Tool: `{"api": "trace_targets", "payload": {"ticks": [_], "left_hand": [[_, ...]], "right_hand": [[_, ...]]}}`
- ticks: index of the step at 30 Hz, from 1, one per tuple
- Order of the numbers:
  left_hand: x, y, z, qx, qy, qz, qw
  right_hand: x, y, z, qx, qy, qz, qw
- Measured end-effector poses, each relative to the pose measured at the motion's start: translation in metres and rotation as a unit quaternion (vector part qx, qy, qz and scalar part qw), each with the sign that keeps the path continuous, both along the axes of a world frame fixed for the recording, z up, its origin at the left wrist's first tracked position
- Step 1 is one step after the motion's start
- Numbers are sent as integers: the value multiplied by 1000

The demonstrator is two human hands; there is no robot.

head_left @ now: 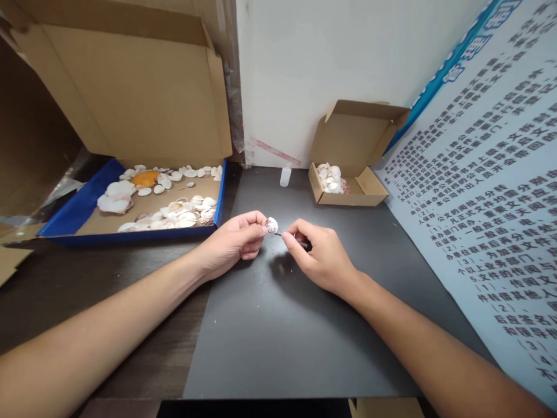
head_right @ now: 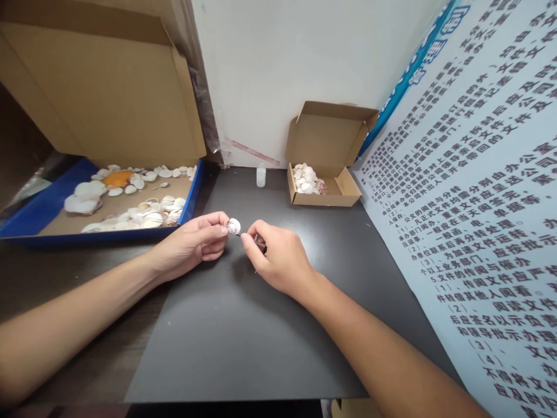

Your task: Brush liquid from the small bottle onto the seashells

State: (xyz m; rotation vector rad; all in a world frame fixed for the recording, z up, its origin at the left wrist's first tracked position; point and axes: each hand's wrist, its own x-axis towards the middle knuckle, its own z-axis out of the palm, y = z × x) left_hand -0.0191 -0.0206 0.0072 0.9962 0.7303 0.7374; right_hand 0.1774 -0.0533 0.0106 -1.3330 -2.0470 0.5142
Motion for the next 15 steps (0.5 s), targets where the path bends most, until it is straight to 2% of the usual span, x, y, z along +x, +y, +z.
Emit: {"api": "trace_targets", "payload": {"ticks": [6, 15], "left_hand": [[1, -1, 0, 4, 7, -7, 1000], [1, -2, 0, 10, 15, -7, 1000]], "right_hand": [[-2, -5, 5, -11, -2, 25, 1000], [0, 1, 2, -7, -27, -40, 999]]}}
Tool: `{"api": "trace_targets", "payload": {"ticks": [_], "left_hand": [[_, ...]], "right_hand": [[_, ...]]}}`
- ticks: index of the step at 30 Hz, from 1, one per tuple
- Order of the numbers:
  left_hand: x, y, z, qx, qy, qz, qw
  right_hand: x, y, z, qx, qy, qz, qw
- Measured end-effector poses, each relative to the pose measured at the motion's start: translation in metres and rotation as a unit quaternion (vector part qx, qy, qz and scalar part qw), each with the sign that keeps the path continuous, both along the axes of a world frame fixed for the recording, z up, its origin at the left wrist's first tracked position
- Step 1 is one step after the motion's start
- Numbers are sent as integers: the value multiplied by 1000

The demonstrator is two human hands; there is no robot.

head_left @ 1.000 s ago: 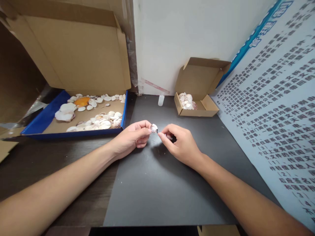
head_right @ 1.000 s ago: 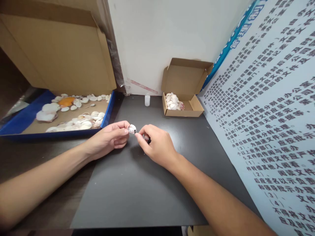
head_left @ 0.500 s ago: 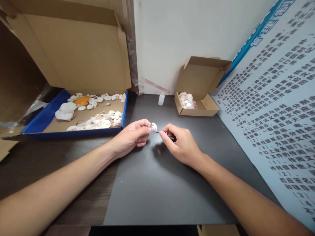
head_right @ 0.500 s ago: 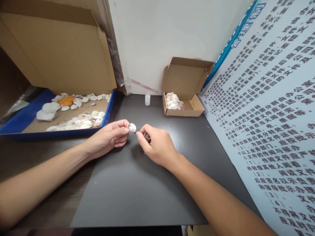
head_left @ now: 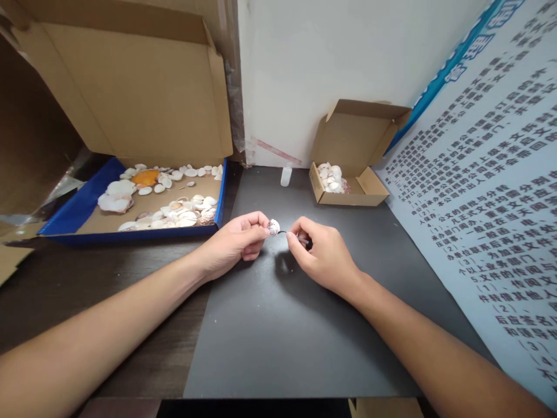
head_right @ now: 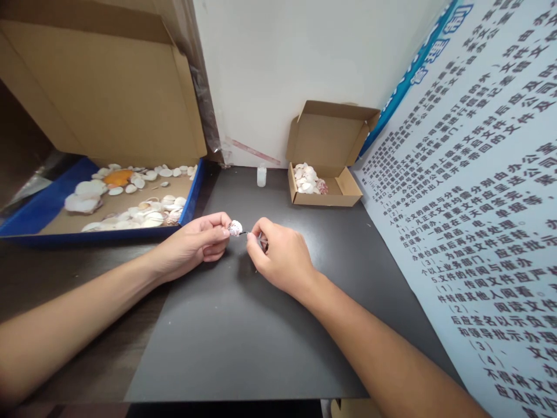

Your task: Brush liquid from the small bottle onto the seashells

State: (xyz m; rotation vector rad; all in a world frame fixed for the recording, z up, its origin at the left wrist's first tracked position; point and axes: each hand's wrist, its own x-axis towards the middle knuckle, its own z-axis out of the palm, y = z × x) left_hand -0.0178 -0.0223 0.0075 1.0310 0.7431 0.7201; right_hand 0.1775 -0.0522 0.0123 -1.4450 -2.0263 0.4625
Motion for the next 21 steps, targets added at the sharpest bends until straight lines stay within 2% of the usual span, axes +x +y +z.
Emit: {"api": "trace_targets", "payload": {"ticks": [3, 8, 14, 19, 21], "left_hand": [[0, 0, -1, 0, 0, 2, 1000], [0, 0, 0, 3, -1, 3, 1000], [1, 0, 2, 5, 9, 4, 1000], [2, 0, 1, 5, 3, 6, 1000], [1, 0, 1, 6, 3, 4, 1000]], "right_hand": [[0, -1, 1, 10, 11, 3, 1000], [-1, -3, -1, 20, 43, 73, 996], [1, 2, -3, 19, 10, -3, 1000], [0, 1, -1, 27, 41, 55, 997], [1, 0, -2, 21, 26, 51, 998]]}}
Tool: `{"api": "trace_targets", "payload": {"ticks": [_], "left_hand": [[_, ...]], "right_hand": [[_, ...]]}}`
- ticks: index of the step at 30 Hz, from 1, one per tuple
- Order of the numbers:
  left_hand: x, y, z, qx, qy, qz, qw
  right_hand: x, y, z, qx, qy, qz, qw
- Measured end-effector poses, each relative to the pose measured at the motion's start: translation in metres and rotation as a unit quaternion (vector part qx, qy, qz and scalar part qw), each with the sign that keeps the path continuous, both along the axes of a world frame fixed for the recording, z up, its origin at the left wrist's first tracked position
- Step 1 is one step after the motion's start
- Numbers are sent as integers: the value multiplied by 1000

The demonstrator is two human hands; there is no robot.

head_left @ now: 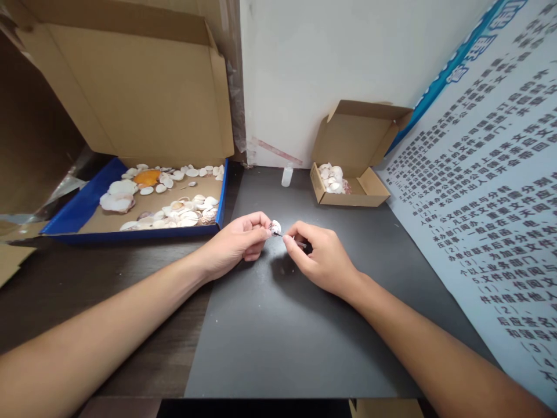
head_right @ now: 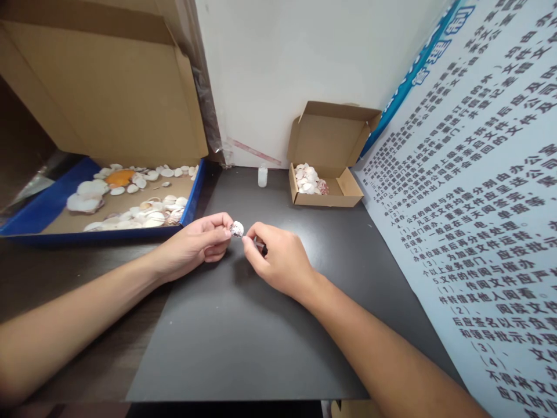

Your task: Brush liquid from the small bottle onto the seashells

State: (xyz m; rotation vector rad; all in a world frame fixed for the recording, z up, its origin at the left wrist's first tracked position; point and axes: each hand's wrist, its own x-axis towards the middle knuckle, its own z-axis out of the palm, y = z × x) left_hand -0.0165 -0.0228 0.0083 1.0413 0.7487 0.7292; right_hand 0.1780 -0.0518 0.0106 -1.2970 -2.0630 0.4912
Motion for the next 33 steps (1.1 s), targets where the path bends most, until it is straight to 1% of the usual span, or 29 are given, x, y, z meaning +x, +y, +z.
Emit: {"api": "trace_targets", "payload": {"ticks": [4, 6, 8, 10, 13, 15, 17, 20, 21, 23, 26, 28, 31, 33], "left_hand": [[0, 0, 0, 3, 5, -1, 1000], [0, 0, -1, 7, 7, -3, 1000], [0, 0, -3, 12, 8, -7, 1000], [0, 0, -4, 17, 8, -9, 1000], [0, 0, -5, 23, 8, -12, 1000], [1, 0, -4, 27, 12, -12, 999], [1, 0, -4, 37, 21, -11, 999], [2, -1, -3, 62, 41, -14, 997], [2, -1, -3, 71, 50, -18, 996], [2, -1, -3, 85, 65, -26, 994], [2, -2, -3, 98, 77, -31, 992], [1, -2, -3, 106, 84, -33, 990], [1, -2, -4, 117, 98, -37, 988], [1, -2, -4, 121, 101, -39, 987]], "right_hand": [[2, 1, 1, -3, -17, -55, 998], [2, 1, 2, 4, 1, -41, 999], [2, 0, 4, 5, 14, -6, 1000], [1, 0, 3, -3, 5, 12, 1000], [2, 2, 2, -19, -22, -26, 999], [3, 3, 2, -19, -22, -50, 998], [3, 2, 3, -7, -5, -38, 999], [2, 1, 4, 4, 7, 12, 1000], [2, 0, 4, 3, 2, 18, 1000], [2, 1, 4, -1, -11, 2, 1000], [4, 3, 4, 7, -7, -45, 999], [4, 3, 5, 19, 3, -37, 999], [4, 1, 5, 15, -3, -3, 1000], [3, 1, 5, 5, -14, -17, 1000]]}}
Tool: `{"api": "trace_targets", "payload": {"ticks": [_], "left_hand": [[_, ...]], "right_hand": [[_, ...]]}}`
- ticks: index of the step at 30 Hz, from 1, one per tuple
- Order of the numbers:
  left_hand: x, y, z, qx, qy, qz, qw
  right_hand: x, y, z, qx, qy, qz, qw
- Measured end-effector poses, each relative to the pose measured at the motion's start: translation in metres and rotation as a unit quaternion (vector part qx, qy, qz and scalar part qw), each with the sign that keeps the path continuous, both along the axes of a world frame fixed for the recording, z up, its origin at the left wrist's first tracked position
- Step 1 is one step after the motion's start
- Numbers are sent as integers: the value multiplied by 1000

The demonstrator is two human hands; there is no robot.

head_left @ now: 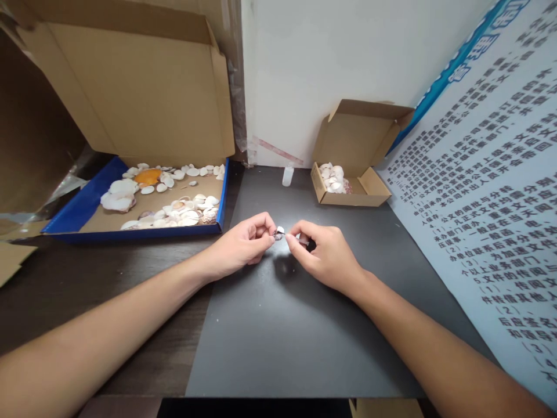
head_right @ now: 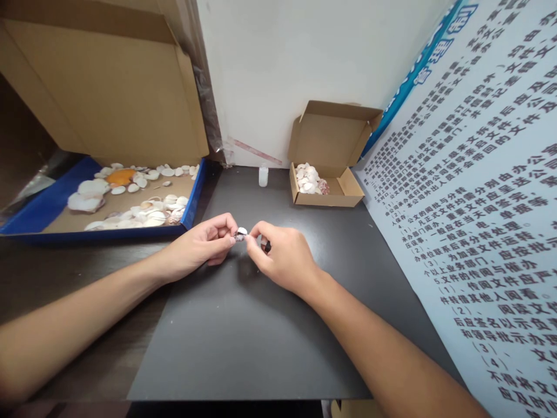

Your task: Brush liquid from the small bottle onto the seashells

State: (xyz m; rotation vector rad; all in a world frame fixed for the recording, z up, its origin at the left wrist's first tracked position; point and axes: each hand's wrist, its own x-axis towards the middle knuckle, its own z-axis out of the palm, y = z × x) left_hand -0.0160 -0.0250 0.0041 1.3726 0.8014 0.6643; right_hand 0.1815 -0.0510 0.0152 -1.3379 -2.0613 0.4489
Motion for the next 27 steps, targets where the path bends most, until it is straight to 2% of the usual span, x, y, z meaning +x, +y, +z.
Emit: {"api": "trace_targets", "payload": {"ticks": [3, 8, 14, 23, 27], "left_hand": [[0, 0, 0, -3, -1, -1, 1000], [0, 1, -1, -3, -1, -2, 1000], [1, 1, -1, -3, -7, 1, 1000], [1, 1, -1, 2, 2, 0, 1000], [1, 1, 0, 2, 1, -3, 1000]], "right_hand": [[0, 1, 0, 3, -7, -41, 999], [0, 1, 1, -4, -5, -10, 1000], [0, 2, 2, -8, -20, -64, 998], [-3, -5, 3, -37, -6, -3, 999], [-2, -1, 1, -28, -10, -26, 999]]}}
